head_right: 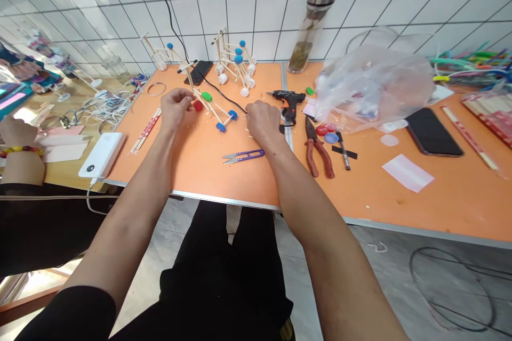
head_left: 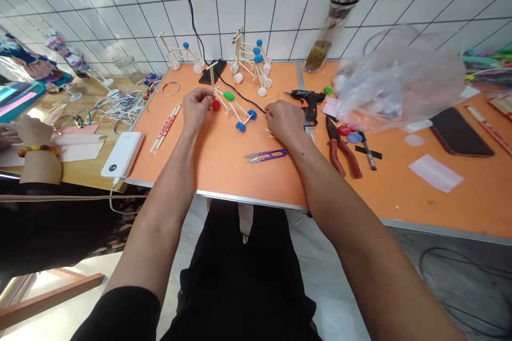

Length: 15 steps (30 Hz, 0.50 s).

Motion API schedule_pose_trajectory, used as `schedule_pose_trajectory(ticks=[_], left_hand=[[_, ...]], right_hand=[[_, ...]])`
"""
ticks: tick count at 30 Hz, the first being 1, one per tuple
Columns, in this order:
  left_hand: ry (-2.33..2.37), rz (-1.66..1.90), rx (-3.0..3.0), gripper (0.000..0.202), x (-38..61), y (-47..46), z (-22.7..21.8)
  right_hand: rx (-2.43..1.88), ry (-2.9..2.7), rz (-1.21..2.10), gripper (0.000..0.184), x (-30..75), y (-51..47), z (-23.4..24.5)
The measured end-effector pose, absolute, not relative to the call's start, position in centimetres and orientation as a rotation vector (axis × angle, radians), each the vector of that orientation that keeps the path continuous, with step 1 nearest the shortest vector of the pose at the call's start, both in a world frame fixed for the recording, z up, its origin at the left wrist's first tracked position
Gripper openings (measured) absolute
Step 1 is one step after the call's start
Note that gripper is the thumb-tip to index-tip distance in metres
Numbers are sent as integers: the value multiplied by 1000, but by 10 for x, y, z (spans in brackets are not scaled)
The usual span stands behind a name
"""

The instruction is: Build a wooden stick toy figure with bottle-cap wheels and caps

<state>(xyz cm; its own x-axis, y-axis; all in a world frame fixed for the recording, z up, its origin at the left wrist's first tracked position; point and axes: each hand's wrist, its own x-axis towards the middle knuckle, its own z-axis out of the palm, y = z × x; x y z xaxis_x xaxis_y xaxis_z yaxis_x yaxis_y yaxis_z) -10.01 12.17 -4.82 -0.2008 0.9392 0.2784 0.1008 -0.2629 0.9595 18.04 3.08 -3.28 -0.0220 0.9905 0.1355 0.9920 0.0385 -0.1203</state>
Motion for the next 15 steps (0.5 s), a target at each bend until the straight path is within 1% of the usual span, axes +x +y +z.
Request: schedule_pose_trajectory(ticks=[4,15], left_hand=[[1300,1598,1321,23,-114,132,-52],[1420,1725,1271,15,-147,170,-64]], right_hand=[[-2064,-2127,2,52,179,30,-32],[-2054,-2137,-14,51,179,29,-31]])
